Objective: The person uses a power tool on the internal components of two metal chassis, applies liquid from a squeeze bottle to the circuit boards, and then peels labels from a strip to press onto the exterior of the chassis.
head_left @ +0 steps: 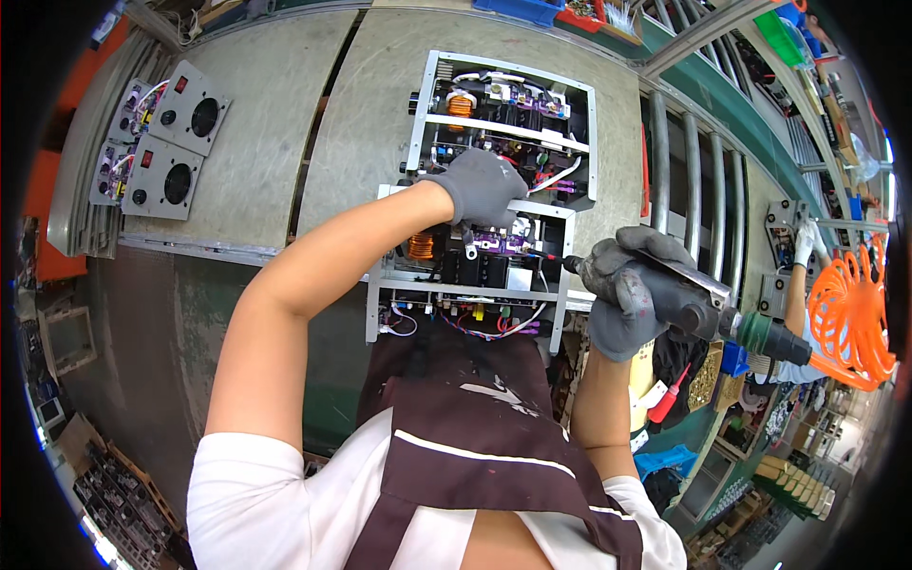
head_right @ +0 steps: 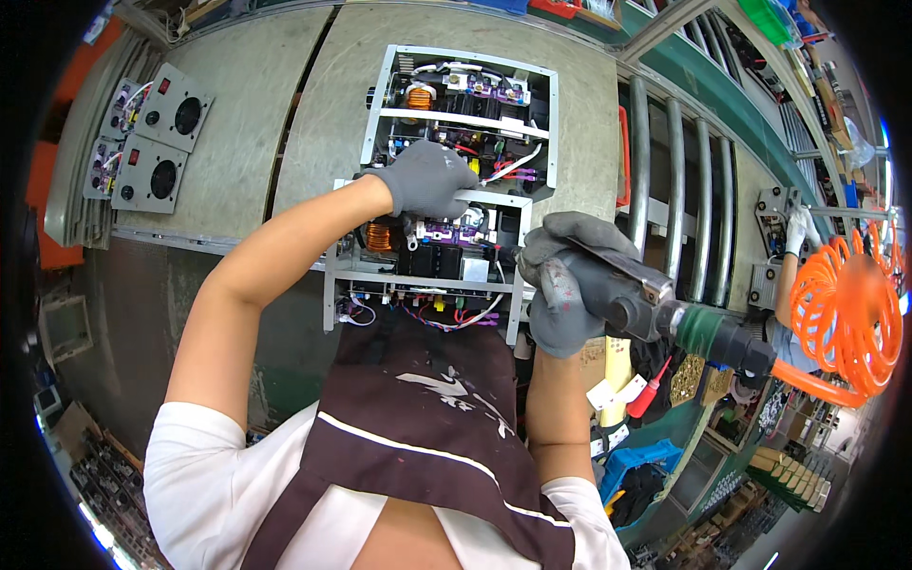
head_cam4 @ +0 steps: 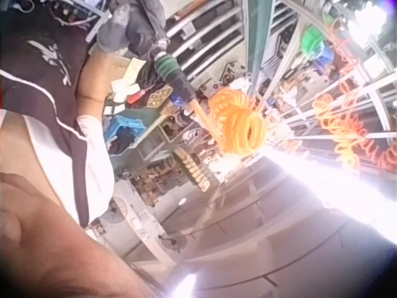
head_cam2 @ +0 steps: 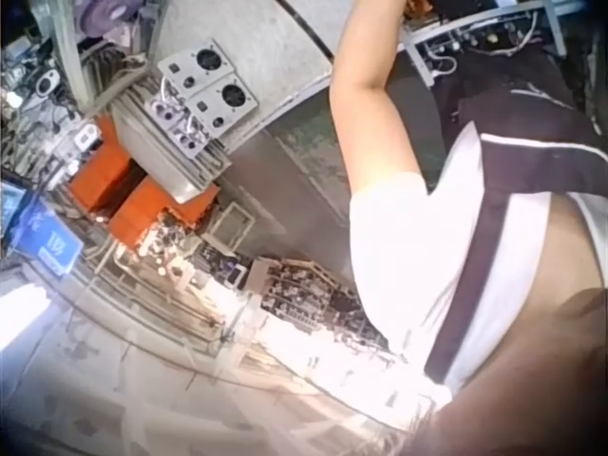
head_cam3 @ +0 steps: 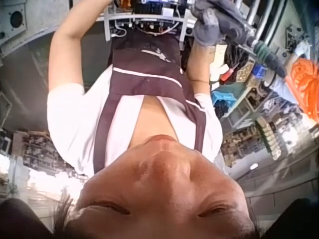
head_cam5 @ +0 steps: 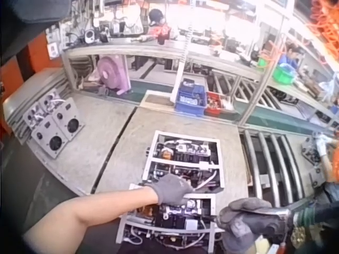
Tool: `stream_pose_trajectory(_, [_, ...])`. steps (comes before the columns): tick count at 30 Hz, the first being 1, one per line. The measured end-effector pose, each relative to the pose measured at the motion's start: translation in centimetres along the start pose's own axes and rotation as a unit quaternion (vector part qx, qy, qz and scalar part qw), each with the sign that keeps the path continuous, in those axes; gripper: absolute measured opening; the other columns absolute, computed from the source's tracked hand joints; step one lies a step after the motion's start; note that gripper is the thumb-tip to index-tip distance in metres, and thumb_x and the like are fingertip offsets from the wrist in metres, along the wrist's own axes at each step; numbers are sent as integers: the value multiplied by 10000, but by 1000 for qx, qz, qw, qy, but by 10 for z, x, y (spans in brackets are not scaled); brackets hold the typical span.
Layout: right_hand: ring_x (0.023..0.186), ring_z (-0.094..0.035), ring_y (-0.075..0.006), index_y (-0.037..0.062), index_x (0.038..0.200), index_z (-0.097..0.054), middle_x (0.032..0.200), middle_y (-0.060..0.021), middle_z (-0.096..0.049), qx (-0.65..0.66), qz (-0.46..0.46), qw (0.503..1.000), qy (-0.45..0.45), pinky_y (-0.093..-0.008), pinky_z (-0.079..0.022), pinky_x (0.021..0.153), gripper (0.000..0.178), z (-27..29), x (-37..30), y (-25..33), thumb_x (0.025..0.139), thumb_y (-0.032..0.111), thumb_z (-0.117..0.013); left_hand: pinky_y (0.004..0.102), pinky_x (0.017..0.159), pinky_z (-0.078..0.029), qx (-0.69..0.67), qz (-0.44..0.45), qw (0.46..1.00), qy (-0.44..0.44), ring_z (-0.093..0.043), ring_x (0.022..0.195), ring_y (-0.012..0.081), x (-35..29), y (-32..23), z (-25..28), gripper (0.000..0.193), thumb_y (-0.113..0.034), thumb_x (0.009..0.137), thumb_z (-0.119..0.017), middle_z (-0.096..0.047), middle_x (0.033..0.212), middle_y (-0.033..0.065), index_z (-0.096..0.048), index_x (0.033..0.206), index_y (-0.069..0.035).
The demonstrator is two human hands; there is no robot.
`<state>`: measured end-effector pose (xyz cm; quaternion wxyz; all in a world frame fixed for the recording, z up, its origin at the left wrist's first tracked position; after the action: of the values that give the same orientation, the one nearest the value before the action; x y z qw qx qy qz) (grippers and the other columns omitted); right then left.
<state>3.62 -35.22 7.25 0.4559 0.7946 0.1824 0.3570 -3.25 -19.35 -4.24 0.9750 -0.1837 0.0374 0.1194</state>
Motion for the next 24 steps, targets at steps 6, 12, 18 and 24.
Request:
stream_pose_trajectory(6, [799,-627,-204,0,1111,-480,1001,-186,-601,7,-74,995,72,-309,-547,707,418,-17,6,-10,720,-5,-627,428,632,-500,27,-10,1000,-10,-655,759,295,-1,0,-6,221,-321,739,-619,-642,754,95,-672,851,-138])
stream_pose_trajectory(12, [828,-615,-179,1,1084,-488,994,-164,-613,-13,-101,984,147,-292,-534,743,407,-37,11,-20,699,-59,-605,425,667,-498,74,-14,995,60,-652,822,303,-20,13,4,481,-543,672,-708,-650,815,99,-663,894,-118])
stream_pose_trajectory(18, [782,-633,-220,11,1131,-504,1007,-184,-611,-52,-129,981,137,-324,-535,693,453,-43,14,-20,696,68,-621,423,698,-496,89,64,988,110,-651,825,305,-53,50,3,461,-548,723,-686,-659,822,120,-705,879,-115])
stream_pose_trajectory(24, [778,-609,-128,-8,1082,-548,972,-125,-633,17,-147,982,115,-246,-511,668,369,-41,15,-24,717,-42,-591,427,665,-498,75,55,993,77,-648,776,300,-55,43,8,388,-486,751,-679,-636,714,119,-693,742,-98])
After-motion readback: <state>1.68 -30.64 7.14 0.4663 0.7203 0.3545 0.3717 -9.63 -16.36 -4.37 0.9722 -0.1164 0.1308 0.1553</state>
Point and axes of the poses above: each hand's wrist, its own x-axis towards the middle knuckle, its own z-axis out of the back of the hand, y = z × x, the point moved 9 cm from there along x, towards the middle knuckle
